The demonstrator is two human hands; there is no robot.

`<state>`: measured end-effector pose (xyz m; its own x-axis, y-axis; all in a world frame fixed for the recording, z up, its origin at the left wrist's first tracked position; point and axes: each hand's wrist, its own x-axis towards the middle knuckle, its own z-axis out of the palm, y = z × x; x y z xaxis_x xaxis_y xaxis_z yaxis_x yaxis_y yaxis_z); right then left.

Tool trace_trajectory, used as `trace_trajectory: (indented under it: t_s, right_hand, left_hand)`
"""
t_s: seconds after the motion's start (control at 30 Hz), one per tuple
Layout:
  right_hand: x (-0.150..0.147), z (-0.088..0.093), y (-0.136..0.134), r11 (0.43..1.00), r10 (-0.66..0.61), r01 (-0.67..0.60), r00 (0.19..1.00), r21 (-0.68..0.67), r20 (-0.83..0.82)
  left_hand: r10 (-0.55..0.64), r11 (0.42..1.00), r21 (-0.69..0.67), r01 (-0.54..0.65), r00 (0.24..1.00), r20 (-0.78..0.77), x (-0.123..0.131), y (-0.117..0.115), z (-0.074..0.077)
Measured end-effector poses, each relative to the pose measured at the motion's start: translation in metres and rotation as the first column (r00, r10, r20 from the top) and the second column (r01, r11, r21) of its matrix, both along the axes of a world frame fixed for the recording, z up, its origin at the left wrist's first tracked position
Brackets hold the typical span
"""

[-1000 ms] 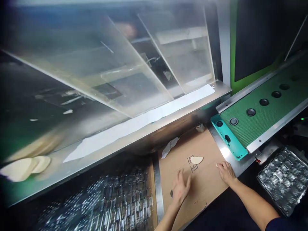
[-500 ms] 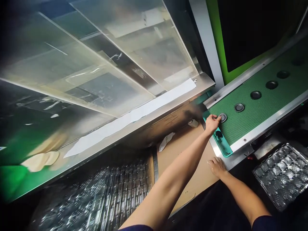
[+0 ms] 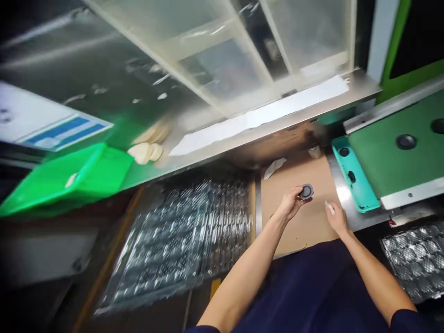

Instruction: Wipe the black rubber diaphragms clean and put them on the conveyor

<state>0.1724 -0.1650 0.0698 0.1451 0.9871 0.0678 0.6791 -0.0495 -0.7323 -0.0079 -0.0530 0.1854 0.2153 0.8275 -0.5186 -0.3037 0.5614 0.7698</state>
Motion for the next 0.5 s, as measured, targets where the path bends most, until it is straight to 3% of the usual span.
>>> trace_trajectory:
  t_s: [0.13, 0.23, 0.33, 0.5]
  right_hand:
    - [-0.033, 0.083, 0.022, 0.997, 0.007, 0.011, 0.977, 0.083, -0.214]
    - [-0.064, 0.129, 0.035, 0.976, 0.195, -0.163, 0.949, 0.142, -0.25]
    - [-0.086, 0.141, 0.041, 0.948, 0.3, -0.273, 0.937, 0.164, -0.178]
    - [-0.1, 0.13, 0.035, 0.946, 0.293, -0.281, 0.954, 0.162, -0.056]
  left_hand:
    - [0.154, 0.988, -0.021, -0.153, 0.977, 0.144, -0.047, -0.029, -0.003]
    - [0.198, 0.98, -0.028, -0.197, 0.944, 0.265, -0.059, -0.044, 0.002]
    - [0.182, 0.982, -0.038, -0.183, 0.892, 0.415, -0.064, -0.059, 0.007]
    - [0.161, 0.985, -0.022, -0.173, 0.848, 0.505, -0.073, -0.078, -0.002]
